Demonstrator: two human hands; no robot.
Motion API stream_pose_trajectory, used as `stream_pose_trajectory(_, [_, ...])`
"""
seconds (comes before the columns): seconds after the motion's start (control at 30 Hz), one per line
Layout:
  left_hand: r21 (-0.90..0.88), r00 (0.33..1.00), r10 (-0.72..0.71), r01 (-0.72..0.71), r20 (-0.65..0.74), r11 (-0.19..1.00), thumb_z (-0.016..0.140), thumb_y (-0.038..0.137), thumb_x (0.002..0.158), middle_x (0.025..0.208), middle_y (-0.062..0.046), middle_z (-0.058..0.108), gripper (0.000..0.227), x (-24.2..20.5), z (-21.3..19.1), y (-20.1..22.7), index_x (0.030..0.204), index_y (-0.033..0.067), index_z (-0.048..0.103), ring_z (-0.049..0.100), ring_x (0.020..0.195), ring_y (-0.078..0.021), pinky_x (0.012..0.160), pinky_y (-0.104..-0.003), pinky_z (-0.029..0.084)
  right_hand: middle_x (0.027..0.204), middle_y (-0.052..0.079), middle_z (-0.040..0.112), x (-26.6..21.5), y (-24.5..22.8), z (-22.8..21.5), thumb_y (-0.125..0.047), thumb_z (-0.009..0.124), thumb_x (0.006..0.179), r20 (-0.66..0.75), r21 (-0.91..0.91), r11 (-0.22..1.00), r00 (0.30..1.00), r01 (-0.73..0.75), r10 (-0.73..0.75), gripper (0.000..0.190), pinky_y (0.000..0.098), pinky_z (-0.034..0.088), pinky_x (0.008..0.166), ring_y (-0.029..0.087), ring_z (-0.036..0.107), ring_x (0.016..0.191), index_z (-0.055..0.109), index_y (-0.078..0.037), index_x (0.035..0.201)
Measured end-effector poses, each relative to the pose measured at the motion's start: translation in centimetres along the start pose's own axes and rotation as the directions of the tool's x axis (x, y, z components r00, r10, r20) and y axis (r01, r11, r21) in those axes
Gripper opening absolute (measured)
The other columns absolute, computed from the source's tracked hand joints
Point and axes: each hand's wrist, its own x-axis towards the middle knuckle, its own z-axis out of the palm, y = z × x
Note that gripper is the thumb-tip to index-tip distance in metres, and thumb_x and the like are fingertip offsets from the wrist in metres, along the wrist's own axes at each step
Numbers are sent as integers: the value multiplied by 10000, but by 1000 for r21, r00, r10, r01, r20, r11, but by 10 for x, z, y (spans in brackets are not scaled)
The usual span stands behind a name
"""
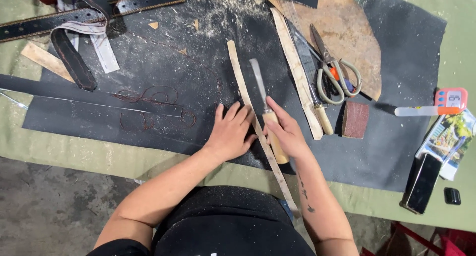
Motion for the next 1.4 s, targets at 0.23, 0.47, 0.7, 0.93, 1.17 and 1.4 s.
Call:
stream_pose_trajectory(0.23, [-13, 998, -49, 50, 30, 999, 629, 468, 932, 1530, -148, 419, 716, 1, 2, -7, 1481, 35, 476, 283, 1450, -365, 1123, -697, 114, 755, 201, 664, -24, 29, -12, -137, 515, 1021, -64, 160, 987, 998, 20, -10, 629, 325, 598, 547, 258, 709, 557, 300, -148, 1612])
stream_pose_trajectory(0.47, [19, 995, -97, 97, -27, 995, 665, 445, 921, 1517, -144, 455, 657, 2, -6, -16, 1436, 54, 545, 291, 1445, -382, 1096, -722, 79, 789, 229, 665, -23, 39, -13, -107, 525, 1021, -93, 171, 982, 994, 80, -65, 650, 347, 605, 573, 292, 715, 584, 279, -139, 1621])
stream_pose_trajectory(0.7, [7, 988, -151, 152, -38, 988, 655, 410, 952, 1574, -181, 384, 634, 1, -6, -17, 1458, 50, 527, 226, 1482, -413, 1089, -747, 20, 793, 226, 665, -27, 45, -14, -134, 549, 1017, -103, 194, 974, 989, 121, -102, 668, 338, 609, 572, 283, 713, 582, 273, -161, 1624])
stream_pose_trajectory(0.93, [-39, 969, 9, 1, 245, 999, 633, 506, 921, 1587, -216, 336, 726, -33, 2, 43, 1465, 49, 485, 181, 1504, -410, 1119, -758, 42, 890, 220, 710, -62, -1, -14, -155, 587, 964, 28, -34, 999, 999, -17, 18, 675, 377, 609, 628, 252, 726, 654, 351, -138, 1595])
stream_pose_trajectory(1.17, [9, 971, 180, -184, 160, 983, 502, 616, 976, 1487, -221, 395, 775, -45, 32, 39, 1462, 15, 438, 241, 1475, -412, 1133, -716, 79, 877, 238, 777, -97, -70, -8, -200, 621, 942, 111, -534, 833, 965, -144, 238, 572, 471, 615, 691, 344, 771, 714, 525, -179, 1505])
stream_pose_trajectory(1.4, [-36, 970, 183, -179, 158, 983, 479, 596, 991, 1465, -240, 408, 752, -43, 22, 39, 1440, -6, 459, 243, 1470, -431, 1137, -712, 78, 1312, 113, 698, -94, -50, 2, -341, 551, 974, 29, -712, 666, 939, -220, 341, 524, 528, 555, 928, 393, 678, 1129, 560, -183, 1474])
